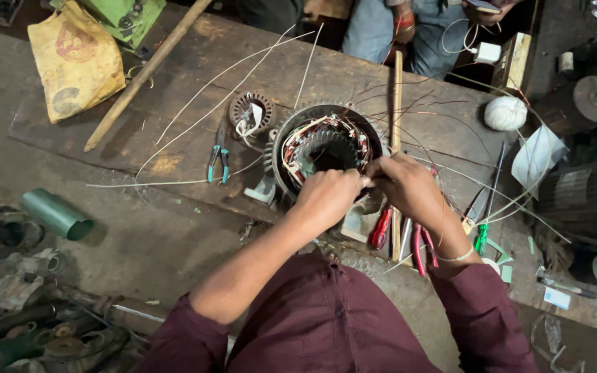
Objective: The person works on an electric motor stator, using pliers to cut and adjust copper wires and a wooden stick to push wires into slots. The person then opens a wallet and counts cash while another person stands nearby.
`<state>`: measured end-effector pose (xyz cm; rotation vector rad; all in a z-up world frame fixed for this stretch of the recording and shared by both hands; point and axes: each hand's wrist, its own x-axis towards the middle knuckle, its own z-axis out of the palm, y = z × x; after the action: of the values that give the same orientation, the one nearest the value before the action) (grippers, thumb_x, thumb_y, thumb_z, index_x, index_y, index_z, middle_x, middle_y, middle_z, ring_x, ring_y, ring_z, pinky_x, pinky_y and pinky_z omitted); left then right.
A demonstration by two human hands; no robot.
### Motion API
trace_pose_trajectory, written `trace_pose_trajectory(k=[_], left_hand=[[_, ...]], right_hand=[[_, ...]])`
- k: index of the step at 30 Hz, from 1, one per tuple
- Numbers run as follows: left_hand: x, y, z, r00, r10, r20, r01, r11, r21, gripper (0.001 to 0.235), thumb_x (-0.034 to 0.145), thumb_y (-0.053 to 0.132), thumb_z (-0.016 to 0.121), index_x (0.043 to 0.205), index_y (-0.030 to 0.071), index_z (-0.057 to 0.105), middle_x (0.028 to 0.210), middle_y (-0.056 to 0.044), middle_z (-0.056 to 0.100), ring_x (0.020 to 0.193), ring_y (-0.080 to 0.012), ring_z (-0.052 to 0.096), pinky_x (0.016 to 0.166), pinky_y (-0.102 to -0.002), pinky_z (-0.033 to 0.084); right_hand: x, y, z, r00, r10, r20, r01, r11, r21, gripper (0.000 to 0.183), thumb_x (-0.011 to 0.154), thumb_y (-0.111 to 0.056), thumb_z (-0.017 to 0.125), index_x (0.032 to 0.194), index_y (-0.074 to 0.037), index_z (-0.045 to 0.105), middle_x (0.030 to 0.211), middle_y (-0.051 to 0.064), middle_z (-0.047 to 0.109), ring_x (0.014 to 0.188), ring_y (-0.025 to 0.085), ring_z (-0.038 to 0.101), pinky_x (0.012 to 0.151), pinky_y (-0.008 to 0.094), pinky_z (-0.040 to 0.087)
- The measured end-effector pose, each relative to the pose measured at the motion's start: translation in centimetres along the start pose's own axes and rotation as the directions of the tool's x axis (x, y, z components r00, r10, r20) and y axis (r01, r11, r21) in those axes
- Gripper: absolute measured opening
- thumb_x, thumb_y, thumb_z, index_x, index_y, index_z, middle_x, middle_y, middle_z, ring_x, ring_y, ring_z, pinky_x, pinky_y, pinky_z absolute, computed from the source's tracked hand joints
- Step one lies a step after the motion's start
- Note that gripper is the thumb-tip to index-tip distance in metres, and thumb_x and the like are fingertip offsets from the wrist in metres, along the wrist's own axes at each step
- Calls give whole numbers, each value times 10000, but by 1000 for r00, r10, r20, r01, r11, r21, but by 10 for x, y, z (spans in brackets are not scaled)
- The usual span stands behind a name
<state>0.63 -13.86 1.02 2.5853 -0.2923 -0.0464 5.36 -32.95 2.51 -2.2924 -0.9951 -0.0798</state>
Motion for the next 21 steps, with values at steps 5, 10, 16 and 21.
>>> trace_pose_trajectory(k=[5,10,16,21], left_hand=[[-11,-2,-12,994,0,-106,-33,948,-316,286,992,309,635,940,28,616,790,-145,675,659,-351,710,575,-456,545],[-29,-7,-10,910,226,-348,-266,961,-72,195,940,215,674,883,43,602,878,-149,638,743,-369,703,604,-459,554],[-12,-7,-5,954,185,-236,-215,970,-111,239,982,248,684,861,53,619,793,-126,666,723,-336,703,595,-450,551],[-33,-24,-25,900,184,-394,-274,944,-185,203,969,224,696,961,32,631,831,-127,685,759,-340,680,672,-468,538]], right_hand=[[0,0,-1,999,5,-40,-3,999,45,218,802,-106,807,984,-104,685,888,77,706,871,307,680,768,405,536],[-4,2,3,998,55,-34,-54,998,27,195,822,-89,804,982,-101,693,880,78,703,873,306,685,766,401,536],[-1,2,0,999,33,-19,-33,999,42,186,816,-101,816,968,-97,709,899,83,714,888,298,694,780,392,543],[1,8,-11,999,-23,44,17,992,126,218,848,-102,776,1062,-109,732,1053,50,767,962,280,704,837,382,542]])
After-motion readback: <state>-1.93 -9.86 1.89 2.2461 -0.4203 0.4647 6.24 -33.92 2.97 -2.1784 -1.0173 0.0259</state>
